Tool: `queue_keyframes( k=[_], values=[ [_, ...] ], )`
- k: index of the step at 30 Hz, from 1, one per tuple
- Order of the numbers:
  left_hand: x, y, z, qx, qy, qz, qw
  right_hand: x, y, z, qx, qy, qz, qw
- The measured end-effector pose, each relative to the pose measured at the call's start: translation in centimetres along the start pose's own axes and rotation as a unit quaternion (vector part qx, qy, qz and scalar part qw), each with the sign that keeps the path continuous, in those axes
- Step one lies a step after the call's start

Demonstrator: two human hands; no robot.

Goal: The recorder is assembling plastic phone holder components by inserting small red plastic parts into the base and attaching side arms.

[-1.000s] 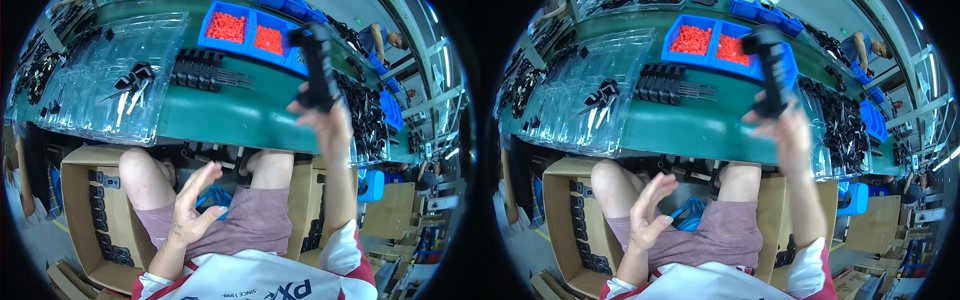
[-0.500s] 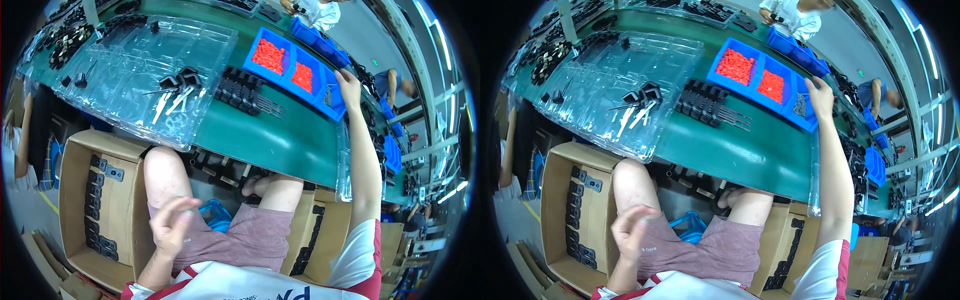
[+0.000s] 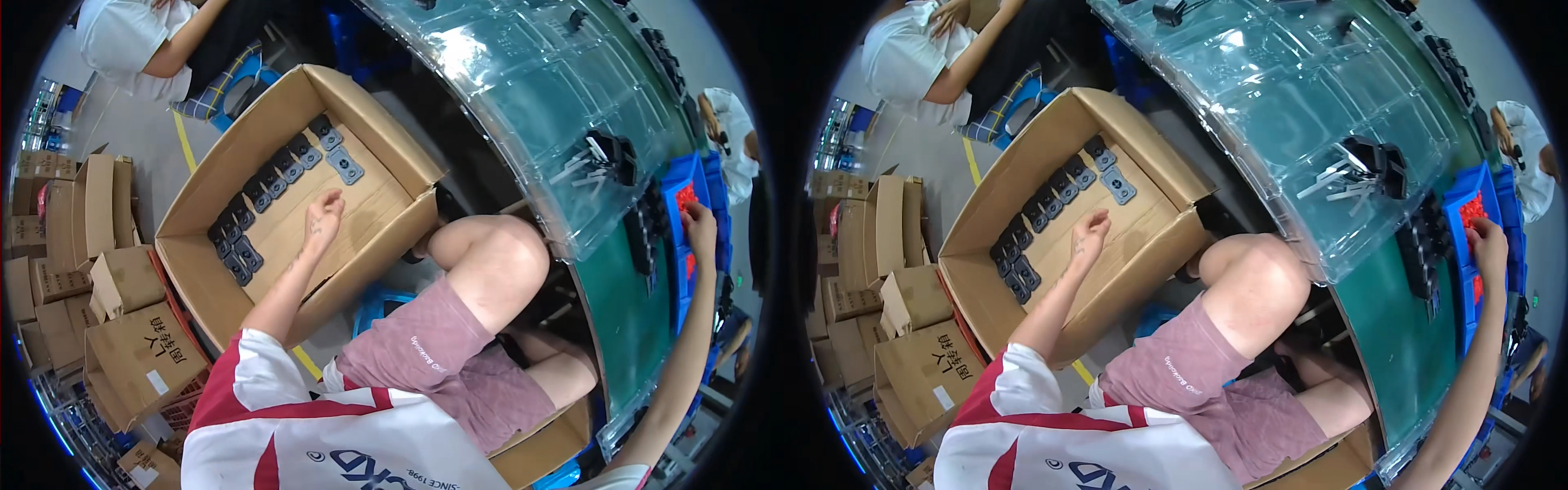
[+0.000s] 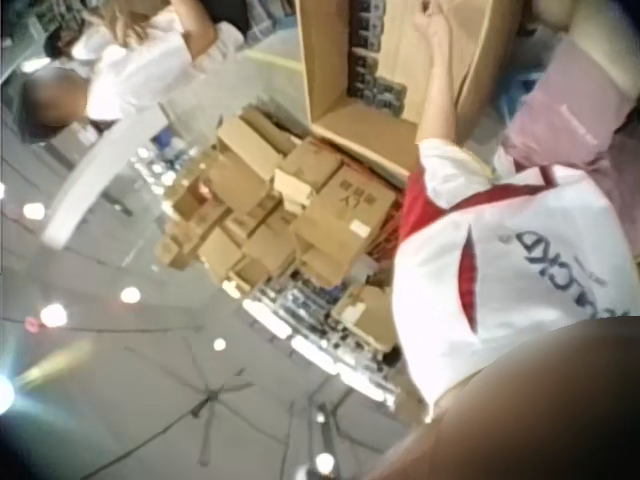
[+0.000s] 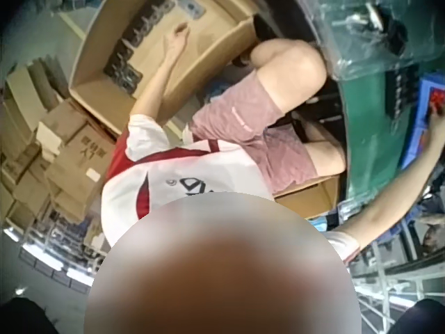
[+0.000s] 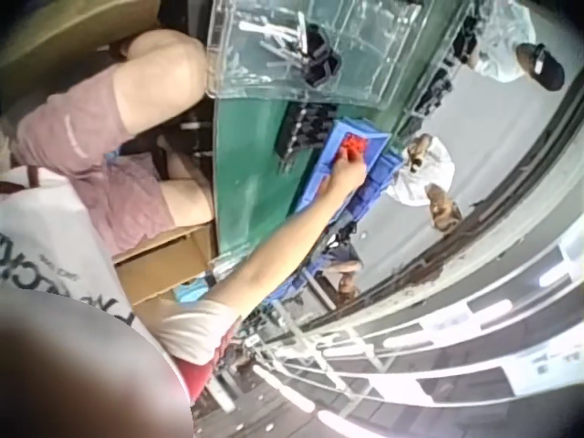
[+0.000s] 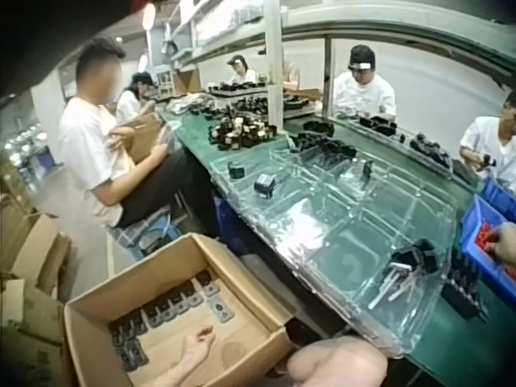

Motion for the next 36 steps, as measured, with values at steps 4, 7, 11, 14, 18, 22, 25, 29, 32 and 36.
queue_keyframes(
  k=[4, 7, 11, 14, 18, 22, 25, 29, 32, 36],
  values=[
    [-2.2, -6.8, -1.0, -0.011, -0.18, 0.085, 0.98, -2.5, 1.5, -1.9, 0.159, -0.004, -0.038, 0.987],
    [-4.2, -11.5, -0.6, 0.007, -0.336, 0.161, 0.928, -3.6, 4.6, -3.4, 0.208, -0.048, -0.029, 0.977],
    [-5.5, -14.7, 2.9, -0.055, -0.374, 0.212, 0.901, -3.0, 8.0, -3.3, 0.203, -0.312, 0.026, 0.928],
    [-7.8, -15.7, 5.0, -0.106, -0.441, 0.177, 0.873, -2.2, 11.8, -2.6, 0.132, -0.448, 0.046, 0.883],
    [-9.6, -14.0, 5.0, -0.121, -0.443, 0.172, 0.872, -3.7, 15.8, -0.8, 0.049, -0.536, 0.091, 0.838],
    [-7.6, -11.8, 3.9, -0.1, -0.358, 0.15, 0.916, -6.3, 19.4, 0.4, 0.026, -0.58, 0.118, 0.806],
    [-3.6, -8.4, 3.5, -0.053, -0.147, 0.041, 0.987, -7.9, 21.8, 0.4, 0.043, -0.613, 0.125, 0.779],
    [1.3, -3.1, 2.2, -0.053, 0.2, 0.032, 0.978, -10.3, 23.7, 1.2, -0.034, -0.691, 0.051, 0.72],
    [7.1, 3.2, 3.1, -0.146, 0.399, 0.008, 0.905, -11.3, 25.4, 2.0, -0.051, -0.739, 0.049, 0.67],
    [11.4, 10.8, 8.2, -0.28, 0.547, -0.068, 0.786, -12.2, 29.2, 4.4, -0.014, -0.758, 0.145, 0.636]
  ],
)
Point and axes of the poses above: each hand's wrist, its own y-axis away from the middle knuckle, its own z-axis out of the palm, x = y × z, the point moved 6 cm from there along -y, towards the middle knuckle, and after that the axes turned 7 degrees about y, right-handed, at the moved point
